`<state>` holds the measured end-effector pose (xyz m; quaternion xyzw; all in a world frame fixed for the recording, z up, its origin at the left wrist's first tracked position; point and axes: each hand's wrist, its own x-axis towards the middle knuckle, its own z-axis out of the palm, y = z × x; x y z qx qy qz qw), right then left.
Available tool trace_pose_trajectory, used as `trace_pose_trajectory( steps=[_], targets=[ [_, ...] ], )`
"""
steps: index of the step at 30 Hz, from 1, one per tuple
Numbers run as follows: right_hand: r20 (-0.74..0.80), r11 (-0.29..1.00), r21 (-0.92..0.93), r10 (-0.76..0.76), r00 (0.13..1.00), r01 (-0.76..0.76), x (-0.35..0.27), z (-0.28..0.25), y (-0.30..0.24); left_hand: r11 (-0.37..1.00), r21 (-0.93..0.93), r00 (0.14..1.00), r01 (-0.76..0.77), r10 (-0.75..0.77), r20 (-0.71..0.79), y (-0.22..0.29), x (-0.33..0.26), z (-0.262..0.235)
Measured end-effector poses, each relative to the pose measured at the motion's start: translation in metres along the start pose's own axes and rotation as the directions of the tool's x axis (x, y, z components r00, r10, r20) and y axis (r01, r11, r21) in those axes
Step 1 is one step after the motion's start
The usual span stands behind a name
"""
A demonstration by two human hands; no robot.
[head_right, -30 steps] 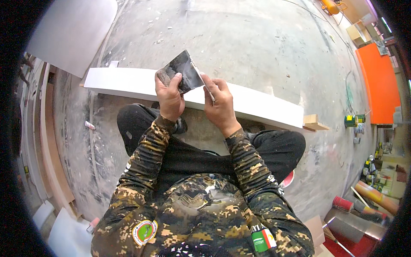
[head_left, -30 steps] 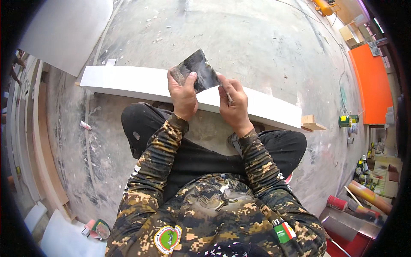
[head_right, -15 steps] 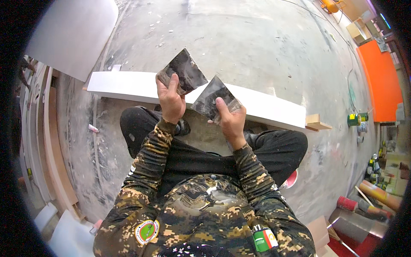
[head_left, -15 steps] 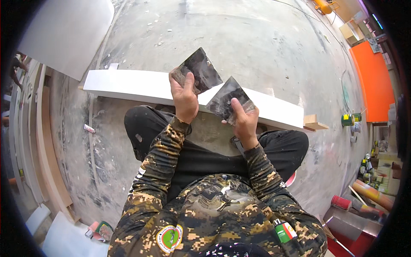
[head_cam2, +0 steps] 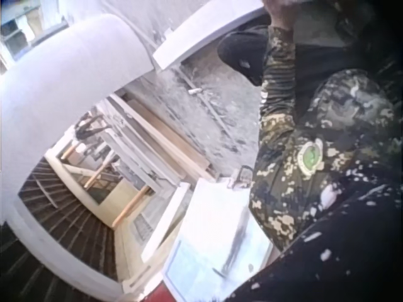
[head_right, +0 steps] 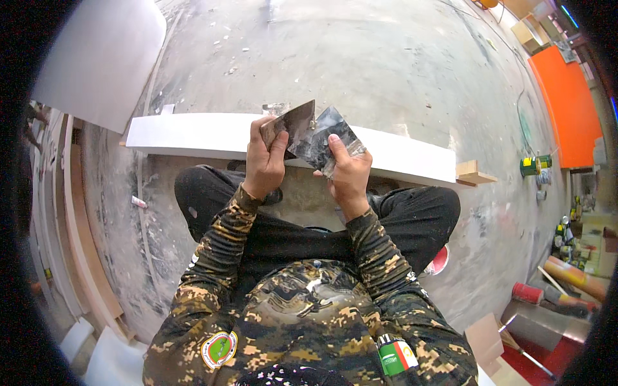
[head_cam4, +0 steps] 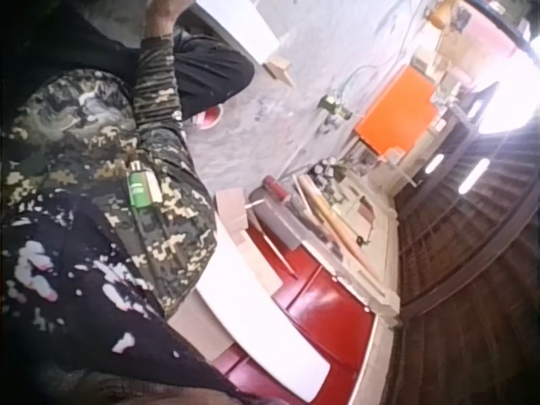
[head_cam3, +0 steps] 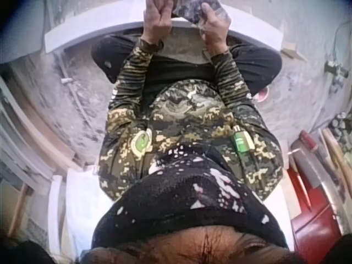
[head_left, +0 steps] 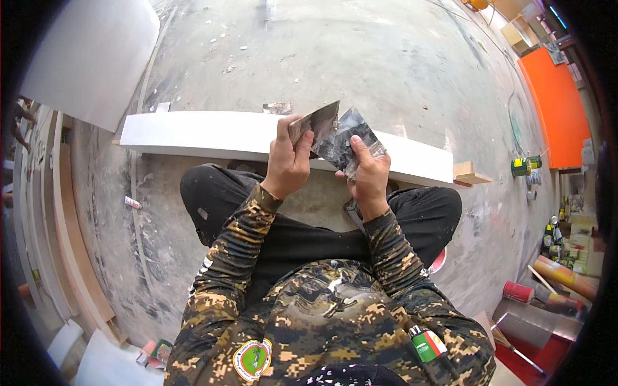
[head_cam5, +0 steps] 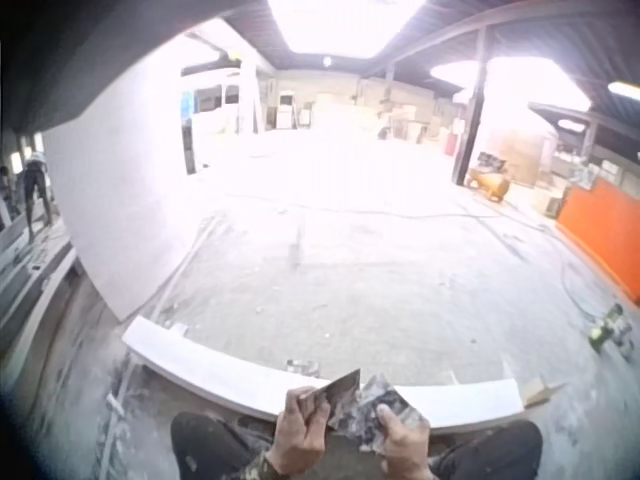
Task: Applying putty/filler to the edge of a white board and sanding it down with sandpaper.
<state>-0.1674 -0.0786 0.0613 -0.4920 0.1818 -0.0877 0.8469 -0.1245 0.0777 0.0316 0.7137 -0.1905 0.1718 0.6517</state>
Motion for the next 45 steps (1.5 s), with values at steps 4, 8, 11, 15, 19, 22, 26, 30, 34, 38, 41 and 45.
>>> trace_pose_trajectory(
  steps=[4,8,11,15,19,22,26,30,34,38,41,45],
  targets=[
    [0.002,0.996,0.068,-0.065,0.998,0.064,0.011,-0.006,-0.016,1.000,0.007,0.989,0.030,-0.030,0.142,0.004,-0.009,0.006],
    [-0.038,0.984,0.053,-0.169,0.985,0.171,0.006,-0.002,-0.041,0.999,0.035,0.964,0.039,-0.047,0.262,0.011,-0.006,-0.013],
    [-0.003,0.941,0.020,-0.338,0.941,0.338,0.009,-0.010,-0.042,0.859,-0.411,0.951,0.305,-0.301,0.076,0.009,-0.005,-0.017],
    [0.018,0.870,0.010,-0.493,0.870,0.493,0.011,-0.009,-0.016,0.400,-0.858,0.851,0.322,-0.519,0.078,0.019,0.003,0.007],
    [0.176,0.592,-0.506,-0.642,0.747,0.627,0.003,-0.016,0.016,0.463,-0.847,0.848,0.262,-0.530,-0.027,0.021,-0.001,0.027],
    [0.080,0.818,-0.279,-0.502,0.861,0.503,-0.004,0.007,0.018,0.555,-0.808,0.847,0.197,-0.512,-0.145,0.017,-0.004,0.030],
    [0.137,0.878,-0.223,-0.401,0.906,0.423,-0.003,0.003,0.026,0.702,-0.673,0.831,0.231,-0.502,-0.239,0.008,-0.011,0.026],
    [0.257,0.893,-0.274,-0.290,0.922,0.357,-0.001,-0.009,0.028,0.861,-0.414,0.863,0.294,-0.426,-0.271,0.016,-0.012,0.015],
    [0.343,0.907,-0.373,-0.063,0.937,0.197,-0.006,-0.005,0.008,0.894,-0.343,0.889,0.289,-0.384,-0.249,0.014,-0.014,0.007],
    [0.480,0.748,-0.569,-0.033,0.876,0.340,0.003,-0.013,-0.007,0.916,-0.304,0.926,0.264,-0.329,-0.188,0.009,-0.014,0.007],
    [0.688,0.609,-0.533,-0.090,0.720,0.586,0.017,-0.018,-0.014,0.915,-0.321,0.951,0.243,-0.290,-0.106,0.008,-0.015,0.007],
    [0.484,0.596,-0.774,0.339,0.806,0.214,0.009,-0.013,-0.049,0.817,-0.492,0.944,0.300,-0.330,0.026,-0.006,-0.018,0.008]
  ],
)
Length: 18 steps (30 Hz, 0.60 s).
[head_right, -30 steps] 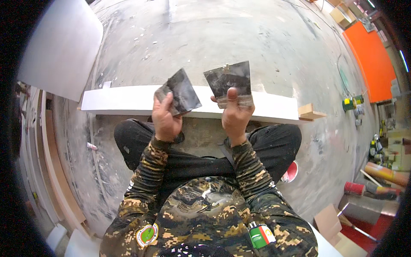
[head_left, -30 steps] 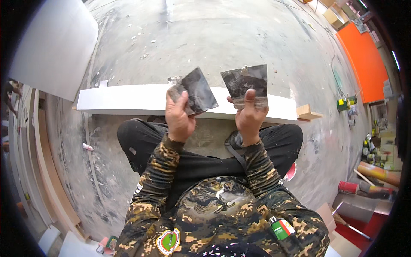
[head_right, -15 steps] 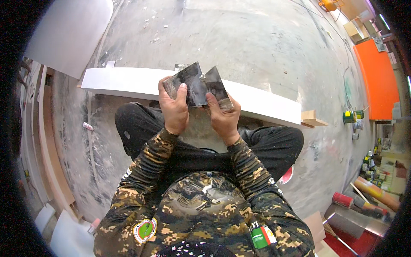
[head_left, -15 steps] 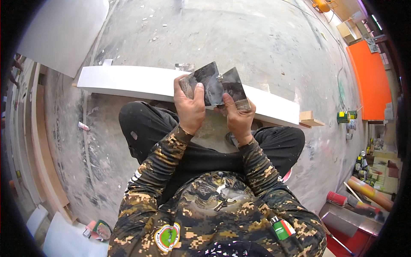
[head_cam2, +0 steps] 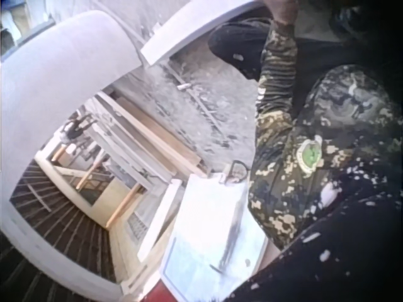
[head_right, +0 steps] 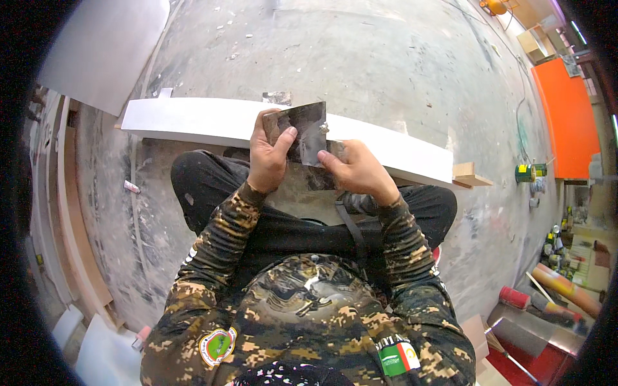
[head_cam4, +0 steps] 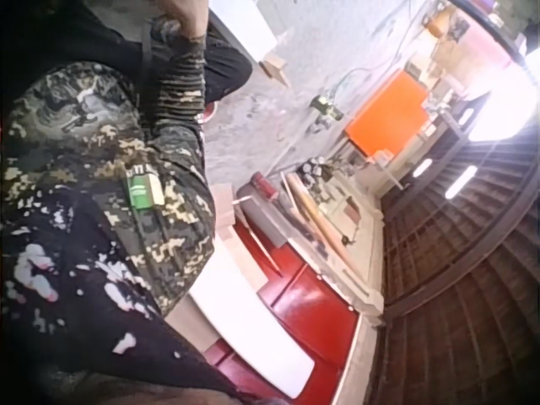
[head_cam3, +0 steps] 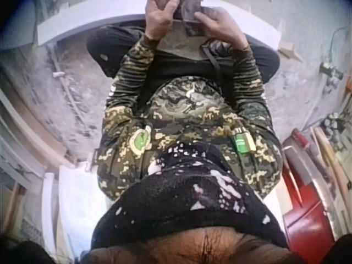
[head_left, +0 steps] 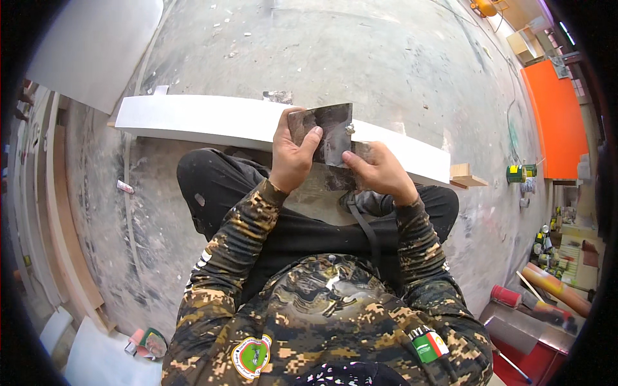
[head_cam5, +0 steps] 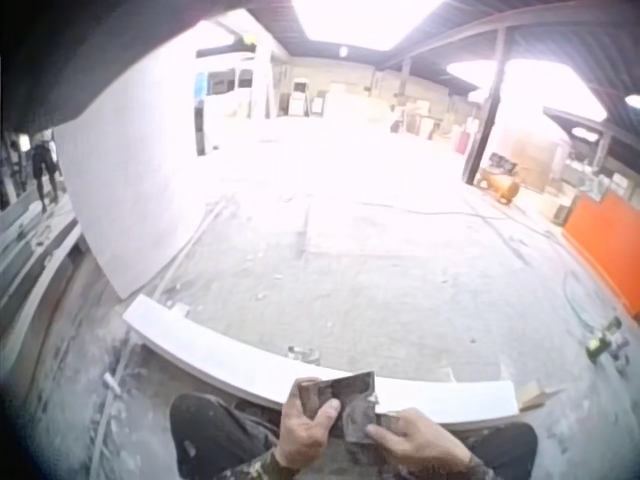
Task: Applying putty/filler to the edge of a white board and sanding it down with sandpaper.
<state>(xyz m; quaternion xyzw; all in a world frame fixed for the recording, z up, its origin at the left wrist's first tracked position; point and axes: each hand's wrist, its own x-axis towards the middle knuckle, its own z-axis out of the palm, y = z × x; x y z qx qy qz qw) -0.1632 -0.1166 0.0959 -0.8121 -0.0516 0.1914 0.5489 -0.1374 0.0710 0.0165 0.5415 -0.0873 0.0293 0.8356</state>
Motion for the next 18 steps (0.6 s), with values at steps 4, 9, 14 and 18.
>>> trace_pose_trajectory(
  steps=[4,9,14,18],
  targets=[
    [-0.102,0.990,0.138,0.004,0.995,0.011,-0.015,0.000,-0.004,0.936,-0.327,0.990,0.132,-0.143,-0.009,0.017,0.007,0.012],
    [-0.509,0.784,0.557,0.060,0.859,0.275,-0.022,0.011,0.017,0.931,-0.364,0.994,0.013,-0.052,-0.097,0.011,0.012,0.000],
    [-0.473,0.700,0.642,0.042,0.880,0.312,-0.023,0.032,0.034,0.989,-0.060,0.980,-0.137,0.127,-0.157,0.011,0.013,0.003],
    [-0.471,0.628,0.709,0.085,0.878,0.320,-0.006,0.051,0.040,0.963,0.158,0.967,-0.220,0.236,-0.094,0.016,0.007,0.015]
  ],
)
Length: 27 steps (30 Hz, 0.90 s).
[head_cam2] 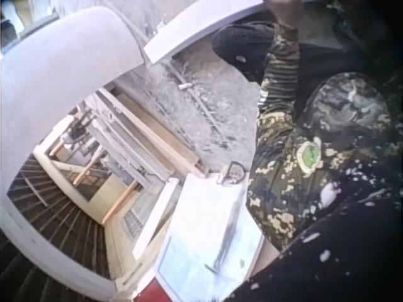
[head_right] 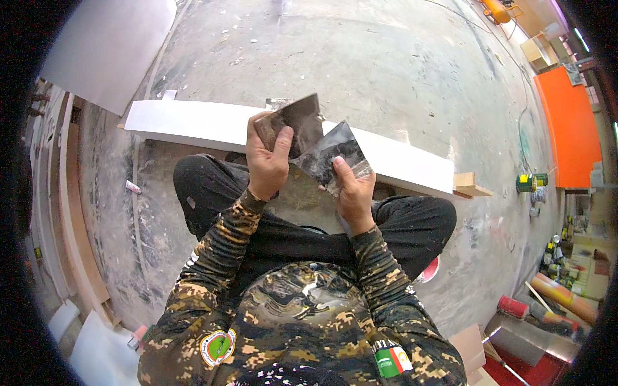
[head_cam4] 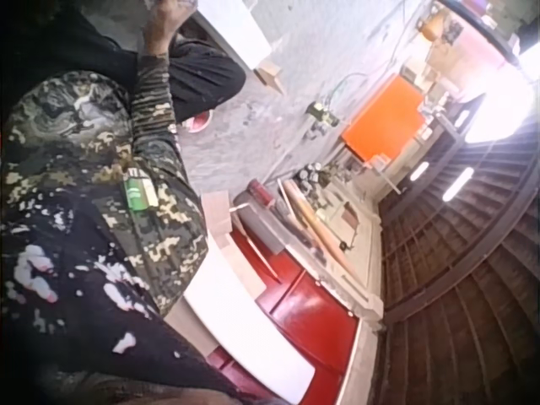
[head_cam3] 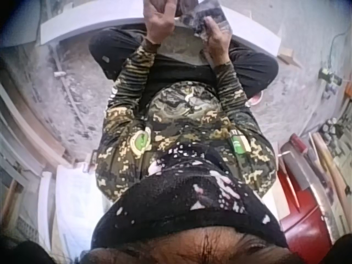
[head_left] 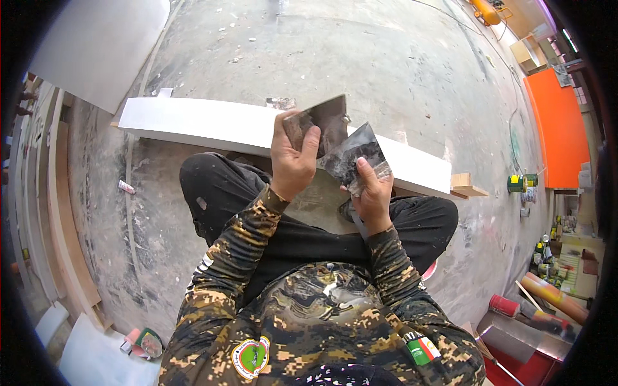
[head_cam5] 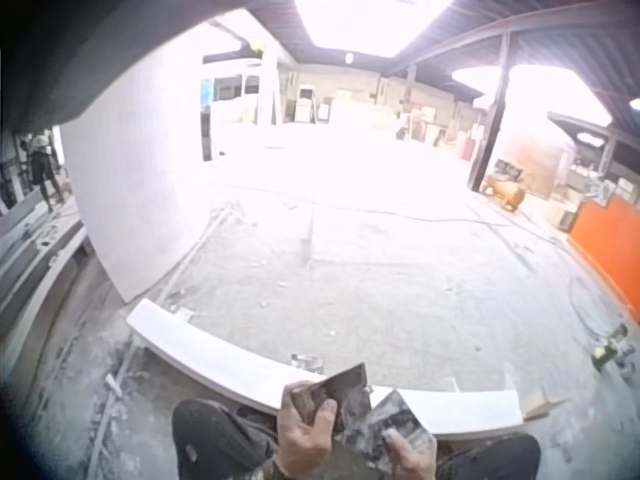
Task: Applying putty/filler to the edge of a white board and sanding it down with sandpaper.
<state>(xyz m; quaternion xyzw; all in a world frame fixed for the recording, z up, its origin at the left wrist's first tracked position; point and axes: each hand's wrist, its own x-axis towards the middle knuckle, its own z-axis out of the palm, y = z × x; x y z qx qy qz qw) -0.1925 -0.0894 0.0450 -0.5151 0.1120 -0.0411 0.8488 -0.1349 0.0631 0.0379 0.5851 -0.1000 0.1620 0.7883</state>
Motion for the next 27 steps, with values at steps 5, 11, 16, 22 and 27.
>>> trace_pose_trajectory(
  steps=[5,11,16,22,27],
  targets=[
    [-0.002,0.997,0.073,-0.010,1.000,0.010,0.008,0.010,-0.008,0.993,0.104,0.983,-0.055,0.036,0.180,0.001,-0.004,-0.008],
    [0.185,0.993,0.088,0.058,0.981,-0.075,0.054,-0.012,-0.037,0.992,0.122,0.965,-0.044,0.011,0.261,-0.008,0.004,-0.021],
    [-0.318,0.876,0.479,0.106,0.942,0.063,0.192,-0.078,-0.056,0.937,-0.240,0.960,0.253,-0.275,-0.061,-0.026,0.023,-0.035],
    [-0.312,0.993,0.109,0.000,0.950,0.036,0.177,-0.082,0.025,0.774,-0.495,0.832,0.396,-0.530,-0.163,-0.045,0.026,-0.039],
    [0.033,0.998,-0.028,-0.052,0.998,0.053,0.093,-0.011,0.035,0.812,-0.466,0.856,0.351,-0.480,-0.191,-0.050,0.018,-0.024]
  ],
)
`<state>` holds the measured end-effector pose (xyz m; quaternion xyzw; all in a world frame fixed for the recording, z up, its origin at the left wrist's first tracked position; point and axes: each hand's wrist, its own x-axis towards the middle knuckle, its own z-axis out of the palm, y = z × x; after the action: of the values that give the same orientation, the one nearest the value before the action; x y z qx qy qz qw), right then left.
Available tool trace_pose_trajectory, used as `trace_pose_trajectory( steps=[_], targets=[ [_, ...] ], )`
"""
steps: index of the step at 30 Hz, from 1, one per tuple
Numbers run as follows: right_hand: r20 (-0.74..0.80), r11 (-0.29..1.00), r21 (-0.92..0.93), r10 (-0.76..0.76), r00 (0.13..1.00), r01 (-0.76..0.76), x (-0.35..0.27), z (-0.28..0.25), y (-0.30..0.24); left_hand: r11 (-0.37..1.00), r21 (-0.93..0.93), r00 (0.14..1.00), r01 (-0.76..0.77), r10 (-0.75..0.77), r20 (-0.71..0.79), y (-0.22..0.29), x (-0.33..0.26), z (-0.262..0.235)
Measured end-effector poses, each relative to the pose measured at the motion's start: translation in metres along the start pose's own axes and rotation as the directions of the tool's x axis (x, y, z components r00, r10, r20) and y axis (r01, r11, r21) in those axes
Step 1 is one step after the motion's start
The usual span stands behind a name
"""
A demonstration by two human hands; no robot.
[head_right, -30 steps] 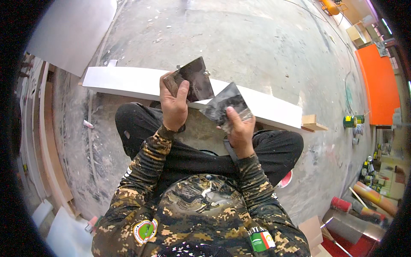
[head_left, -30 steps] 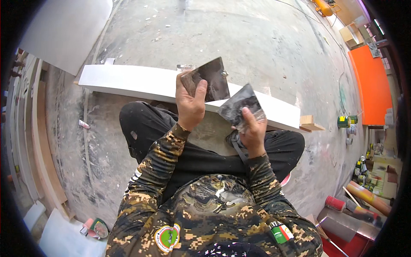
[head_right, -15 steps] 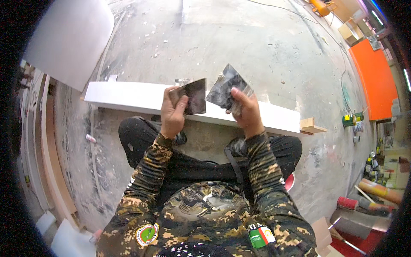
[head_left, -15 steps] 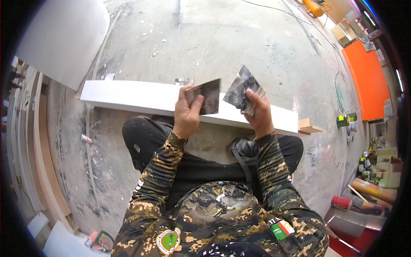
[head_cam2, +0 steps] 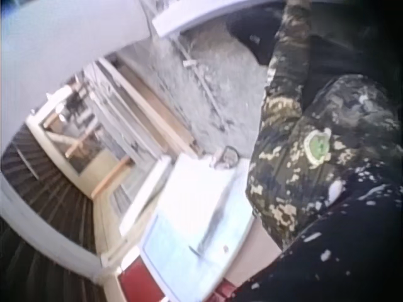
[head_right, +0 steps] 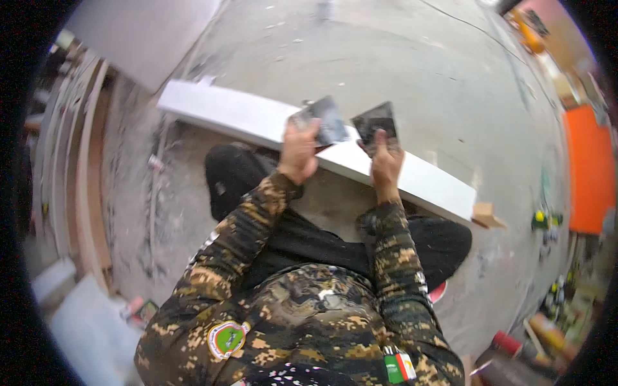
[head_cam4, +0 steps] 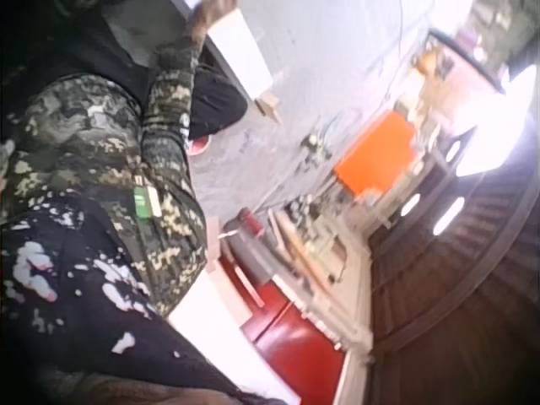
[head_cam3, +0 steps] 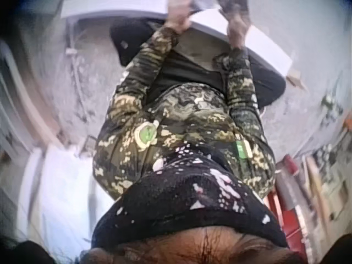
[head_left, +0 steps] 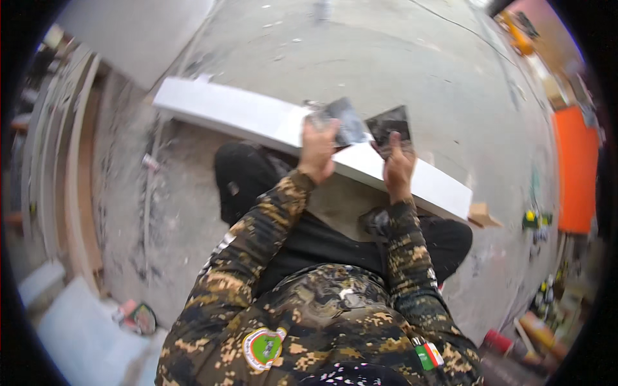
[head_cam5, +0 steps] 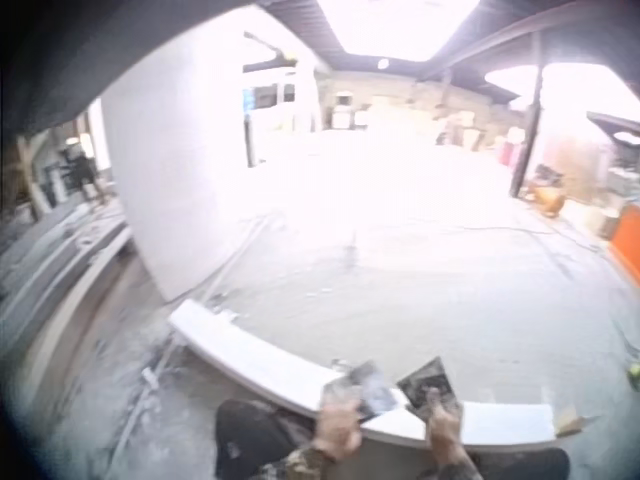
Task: Applying putty/filler to the edge of a white board and sanding it down with sandpaper.
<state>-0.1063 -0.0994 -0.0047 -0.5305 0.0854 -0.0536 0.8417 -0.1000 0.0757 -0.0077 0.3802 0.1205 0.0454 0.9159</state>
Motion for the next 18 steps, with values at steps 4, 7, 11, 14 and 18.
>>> trace_pose_trajectory(
  steps=[4,7,11,14,18],
  targets=[
    [0.198,0.819,-0.443,-0.307,0.931,0.364,-0.035,0.023,0.001,0.974,0.153,0.984,-0.166,0.173,-0.036,-0.018,-0.004,0.009],
    [0.548,0.379,-0.729,-0.175,0.818,0.570,-0.032,-0.006,0.008,0.942,0.259,0.968,-0.214,0.241,-0.076,-0.004,-0.012,0.005],
    [0.383,0.507,-0.791,-0.028,0.923,0.343,-0.030,-0.038,0.014,0.962,0.158,0.974,-0.225,0.226,0.013,0.002,-0.008,0.004],
    [0.159,0.812,-0.559,-0.096,0.983,0.170,-0.028,-0.020,-0.010,0.936,0.286,0.976,-0.206,0.218,-0.010,-0.008,-0.004,-0.001],
    [0.529,0.385,-0.737,-0.183,0.829,0.555,-0.037,0.005,-0.016,0.758,0.584,0.946,-0.291,0.320,0.055,-0.016,-0.002,-0.008]
  ],
)
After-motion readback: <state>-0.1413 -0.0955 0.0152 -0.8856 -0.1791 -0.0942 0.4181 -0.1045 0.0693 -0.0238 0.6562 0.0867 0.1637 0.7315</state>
